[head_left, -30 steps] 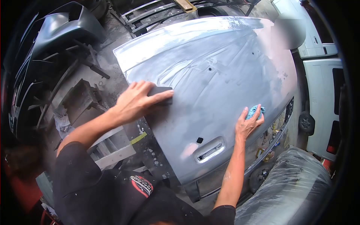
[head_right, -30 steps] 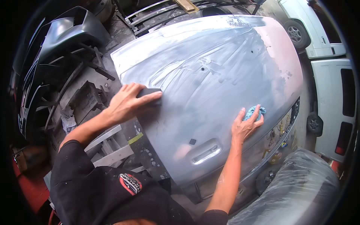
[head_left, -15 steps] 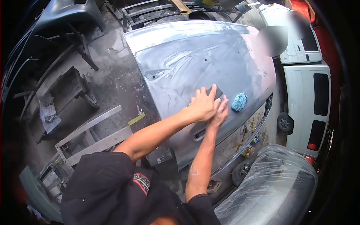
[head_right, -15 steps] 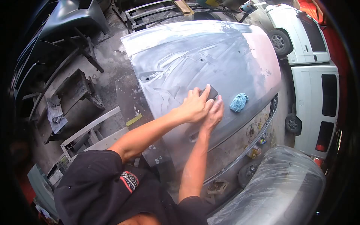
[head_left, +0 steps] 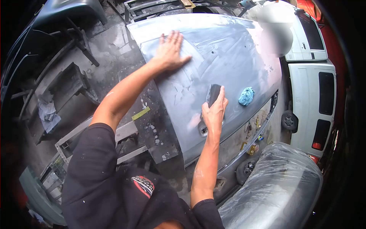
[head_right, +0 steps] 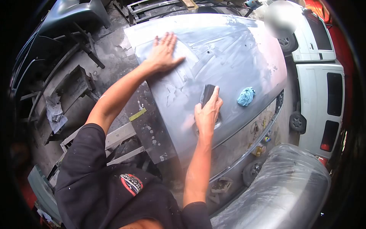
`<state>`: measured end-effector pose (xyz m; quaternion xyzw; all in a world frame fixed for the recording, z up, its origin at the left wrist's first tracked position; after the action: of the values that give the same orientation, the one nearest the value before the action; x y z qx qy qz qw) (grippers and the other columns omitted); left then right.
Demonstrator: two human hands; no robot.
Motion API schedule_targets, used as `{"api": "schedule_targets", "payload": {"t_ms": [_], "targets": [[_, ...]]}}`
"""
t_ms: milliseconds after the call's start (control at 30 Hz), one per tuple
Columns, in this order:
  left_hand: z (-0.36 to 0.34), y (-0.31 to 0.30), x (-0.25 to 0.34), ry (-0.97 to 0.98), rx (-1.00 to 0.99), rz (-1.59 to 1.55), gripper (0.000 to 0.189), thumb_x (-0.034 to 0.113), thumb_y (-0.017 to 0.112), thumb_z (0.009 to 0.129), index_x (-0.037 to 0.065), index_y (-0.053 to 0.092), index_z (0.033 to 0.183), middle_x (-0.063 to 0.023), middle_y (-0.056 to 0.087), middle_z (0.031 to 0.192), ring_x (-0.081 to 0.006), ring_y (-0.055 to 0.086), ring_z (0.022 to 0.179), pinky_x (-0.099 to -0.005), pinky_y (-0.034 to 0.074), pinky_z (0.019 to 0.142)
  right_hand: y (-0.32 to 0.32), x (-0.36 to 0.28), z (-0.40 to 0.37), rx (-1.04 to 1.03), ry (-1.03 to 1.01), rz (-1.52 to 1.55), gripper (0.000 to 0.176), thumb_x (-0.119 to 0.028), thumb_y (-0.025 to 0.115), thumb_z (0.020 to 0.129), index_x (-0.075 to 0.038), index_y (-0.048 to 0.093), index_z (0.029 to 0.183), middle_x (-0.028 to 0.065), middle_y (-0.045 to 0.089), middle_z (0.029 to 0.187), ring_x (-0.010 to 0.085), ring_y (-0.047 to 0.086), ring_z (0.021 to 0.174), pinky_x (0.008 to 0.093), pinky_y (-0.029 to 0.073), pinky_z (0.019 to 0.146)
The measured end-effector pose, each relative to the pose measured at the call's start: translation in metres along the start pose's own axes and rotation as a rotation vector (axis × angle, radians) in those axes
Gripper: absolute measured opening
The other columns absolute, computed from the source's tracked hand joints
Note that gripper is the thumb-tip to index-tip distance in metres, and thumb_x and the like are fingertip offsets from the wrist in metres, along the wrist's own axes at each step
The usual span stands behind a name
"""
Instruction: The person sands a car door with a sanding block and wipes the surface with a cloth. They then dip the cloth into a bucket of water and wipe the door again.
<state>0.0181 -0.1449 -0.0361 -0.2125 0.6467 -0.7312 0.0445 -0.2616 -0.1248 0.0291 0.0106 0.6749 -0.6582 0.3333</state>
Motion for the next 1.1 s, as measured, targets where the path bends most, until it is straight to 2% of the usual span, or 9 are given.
{"api": "schedule_targets", "payload": {"t_ms": [133,300,367,567,700,833,967,1033,1100], "targets": [[-0.016,-0.007,-0.047,-0.150,0.012,-0.009,0.101,0.071,0.039,0.098,-0.004,0.020,0.163,-0.0223,0.017,0.172,-0.0340,0.010,0.161,-0.0570,0.004,0.129,-0.017,0.004,-0.044,-0.050,0.146,-0.042,0.088,-0.009,0.061,0.083,-0.018,0.030,0.165,0.0303,0.052,0.123,0.0479,0.056,0.113,0.0545,0.046,0.101],[-0.078,-0.006,0.000,-0.128,0.027,0.020,0.100,0.069,0.039,0.099,-0.006,0.019,0.163,-0.0231,0.012,0.173,-0.0355,0.007,0.161,-0.0575,0.003,0.129,-0.016,0.020,-0.068,0.093,0.137,-0.130,0.083,-0.014,0.068,0.088,-0.018,0.034,0.164,0.0259,0.053,0.116,0.0442,0.059,0.106,0.0527,0.049,0.094],[-0.103,-0.009,0.045,-0.014,-0.006,-0.078,0.101,0.068,0.042,0.098,-0.006,0.019,0.162,-0.0236,0.013,0.172,-0.0356,0.006,0.161,-0.0573,0.003,0.129,-0.016,0.025,-0.071,0.139,0.162,-0.080,0.082,-0.016,0.072,0.091,-0.019,0.034,0.164,0.0243,0.055,0.115,0.0427,0.059,0.105,0.0516,0.049,0.093],[-0.180,0.012,0.194,0.527,-0.218,-0.166,0.099,0.064,0.048,0.097,-0.006,0.023,0.162,-0.0226,0.017,0.172,-0.0342,0.009,0.161,-0.0564,0.006,0.129,-0.049,0.051,-0.079,0.331,0.216,0.098,0.070,-0.013,0.072,0.094,0.001,0.037,0.154,0.0296,0.050,0.147,0.0454,0.049,0.137,0.0509,0.038,0.117],[-0.198,0.019,0.215,0.785,-0.262,-0.214,0.098,0.064,0.052,0.097,-0.006,0.027,0.161,-0.0218,0.021,0.171,-0.0323,0.013,0.161,-0.0518,0.010,0.130,-0.064,0.054,-0.094,0.306,0.235,0.032,0.067,-0.012,0.072,0.094,0.001,0.041,0.152,0.0275,0.052,0.147,0.0442,0.051,0.136,0.0509,0.040,0.115],[-0.126,0.000,0.144,0.624,-0.179,-0.211,0.104,0.068,0.056,0.093,-0.001,0.023,0.163,-0.0212,0.020,0.171,-0.0322,0.014,0.161,-0.0548,0.009,0.130,-0.067,0.040,-0.103,0.312,0.155,-0.048,0.065,-0.011,0.074,0.092,0.000,0.046,0.150,0.0255,0.059,0.136,0.0442,0.058,0.122,0.0505,0.048,0.103],[-0.016,0.006,0.037,0.299,0.028,0.030,0.112,0.080,0.041,0.095,-0.004,0.014,0.164,-0.0219,0.020,0.171,-0.0326,0.013,0.161,-0.0576,0.006,0.129,-0.064,0.054,-0.107,0.331,0.133,-0.057,0.065,-0.011,0.074,0.093,0.000,0.046,0.151,0.0247,0.060,0.133,0.0427,0.059,0.119,0.0503,0.048,0.101],[0.033,0.017,-0.010,0.172,0.139,0.053,0.108,0.080,0.047,0.093,0.004,0.020,0.165,-0.0237,0.023,0.169,-0.0394,0.019,0.158,-0.0603,0.011,0.128,-0.067,0.064,-0.107,0.382,0.104,-0.097,0.065,-0.012,0.074,0.093,0.000,0.046,0.151,0.0241,0.060,0.133,0.0418,0.059,0.118,0.0503,0.049,0.100],[0.065,0.047,-0.019,-0.133,0.100,-0.257,0.081,0.055,0.060,0.099,0.001,0.040,0.156,-0.0294,0.038,0.161,-0.0445,0.037,0.148,-0.0530,0.032,0.122,-0.071,0.067,-0.108,0.398,0.104,-0.127,0.065,-0.013,0.074,0.093,0.000,0.047,0.151,0.0238,0.060,0.132,0.0414,0.060,0.116,0.0502,0.049,0.099]]}}
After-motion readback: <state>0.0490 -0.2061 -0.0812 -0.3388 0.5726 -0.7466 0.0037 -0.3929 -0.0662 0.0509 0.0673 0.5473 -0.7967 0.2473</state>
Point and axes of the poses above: each hand's wrist, its own z-axis towards the middle knuckle, its own y-axis out of the palm, x = y × z, the point moved 7 cm from there along z, towards the middle knuckle
